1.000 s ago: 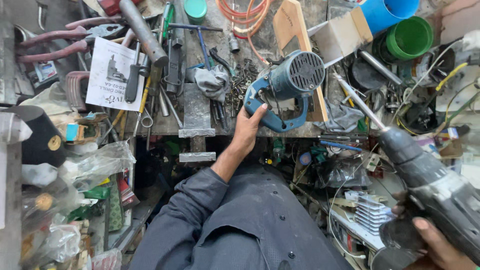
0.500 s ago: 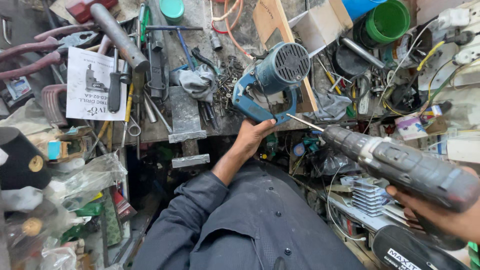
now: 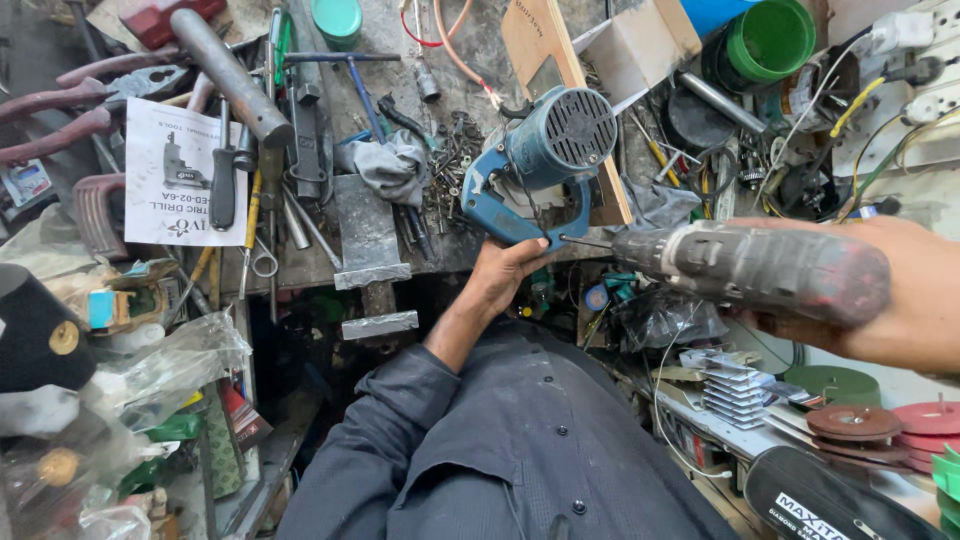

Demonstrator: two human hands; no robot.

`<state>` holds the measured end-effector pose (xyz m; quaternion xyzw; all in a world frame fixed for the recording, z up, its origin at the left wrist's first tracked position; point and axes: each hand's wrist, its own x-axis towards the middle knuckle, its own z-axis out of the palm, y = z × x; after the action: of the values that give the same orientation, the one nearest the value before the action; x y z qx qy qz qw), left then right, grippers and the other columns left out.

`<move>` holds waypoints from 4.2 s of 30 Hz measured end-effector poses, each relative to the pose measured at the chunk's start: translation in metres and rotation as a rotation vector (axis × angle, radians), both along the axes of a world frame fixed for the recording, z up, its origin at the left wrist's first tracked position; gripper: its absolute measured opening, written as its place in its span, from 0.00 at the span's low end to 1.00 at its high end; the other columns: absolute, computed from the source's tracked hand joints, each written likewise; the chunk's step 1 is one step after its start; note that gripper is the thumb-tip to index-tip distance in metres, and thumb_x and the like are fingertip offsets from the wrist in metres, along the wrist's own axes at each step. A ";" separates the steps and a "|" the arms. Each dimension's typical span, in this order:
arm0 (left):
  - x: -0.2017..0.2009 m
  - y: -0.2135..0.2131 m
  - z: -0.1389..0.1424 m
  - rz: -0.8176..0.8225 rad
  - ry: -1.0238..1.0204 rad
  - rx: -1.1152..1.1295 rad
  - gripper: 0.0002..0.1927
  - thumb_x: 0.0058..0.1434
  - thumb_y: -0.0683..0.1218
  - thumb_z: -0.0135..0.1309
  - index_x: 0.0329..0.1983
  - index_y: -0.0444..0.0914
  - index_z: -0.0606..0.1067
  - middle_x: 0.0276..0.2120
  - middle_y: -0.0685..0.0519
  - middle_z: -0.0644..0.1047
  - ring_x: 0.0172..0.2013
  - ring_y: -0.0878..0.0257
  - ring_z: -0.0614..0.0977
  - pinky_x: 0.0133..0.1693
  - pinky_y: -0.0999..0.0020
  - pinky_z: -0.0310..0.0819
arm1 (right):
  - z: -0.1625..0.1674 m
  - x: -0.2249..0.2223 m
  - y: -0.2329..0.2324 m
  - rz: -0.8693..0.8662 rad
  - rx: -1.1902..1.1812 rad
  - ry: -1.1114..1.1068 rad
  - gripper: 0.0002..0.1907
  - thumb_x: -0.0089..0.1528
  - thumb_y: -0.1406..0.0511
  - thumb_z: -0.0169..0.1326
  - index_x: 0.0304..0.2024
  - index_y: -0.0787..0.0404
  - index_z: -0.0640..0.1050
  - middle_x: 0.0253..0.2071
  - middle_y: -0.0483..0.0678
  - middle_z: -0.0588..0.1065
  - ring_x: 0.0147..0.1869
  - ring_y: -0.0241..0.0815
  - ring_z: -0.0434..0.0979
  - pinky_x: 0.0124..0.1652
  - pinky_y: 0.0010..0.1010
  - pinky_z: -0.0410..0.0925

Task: The person sorts a pile of screws and bolts on a cluttered workbench, picking them up one at a time and dropping them into a green plastic cup. Later the person picks up a cordless drill and a circular saw, uses a screwdriver on the saw, and works on the saw's base plate with both hands.

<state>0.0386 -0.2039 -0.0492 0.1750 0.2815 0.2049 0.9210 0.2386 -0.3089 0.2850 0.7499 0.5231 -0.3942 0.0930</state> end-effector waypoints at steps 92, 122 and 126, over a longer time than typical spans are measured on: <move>-0.041 0.048 0.064 0.569 0.848 1.358 0.05 0.65 0.40 0.60 0.40 0.34 0.76 0.36 0.45 0.77 0.37 0.48 0.80 0.39 0.57 0.73 | -0.034 0.042 -0.047 -0.343 0.403 0.462 0.35 0.58 0.64 0.65 0.67 0.53 0.69 0.46 0.47 0.80 0.43 0.41 0.80 0.46 0.33 0.73; -0.128 0.115 0.081 0.083 1.135 1.618 0.13 0.52 0.39 0.67 0.34 0.34 0.74 0.33 0.43 0.76 0.38 0.42 0.79 0.38 0.50 0.70 | -0.298 0.046 -0.075 -0.304 0.703 -0.302 0.52 0.47 0.76 0.58 0.73 0.47 0.61 0.54 0.60 0.74 0.54 0.67 0.76 0.48 0.53 0.70; -0.141 0.127 0.066 0.048 1.216 1.578 0.13 0.50 0.40 0.68 0.32 0.35 0.74 0.33 0.44 0.77 0.39 0.42 0.80 0.39 0.49 0.71 | -0.305 0.059 -0.052 -0.274 0.663 -0.344 0.51 0.51 0.73 0.63 0.75 0.45 0.62 0.57 0.60 0.72 0.56 0.66 0.76 0.52 0.52 0.70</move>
<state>-0.1022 -0.0767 0.0170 0.8067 0.4920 0.2274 0.2357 0.2980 -0.3612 -0.0204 0.8571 0.4940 -0.0814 -0.1215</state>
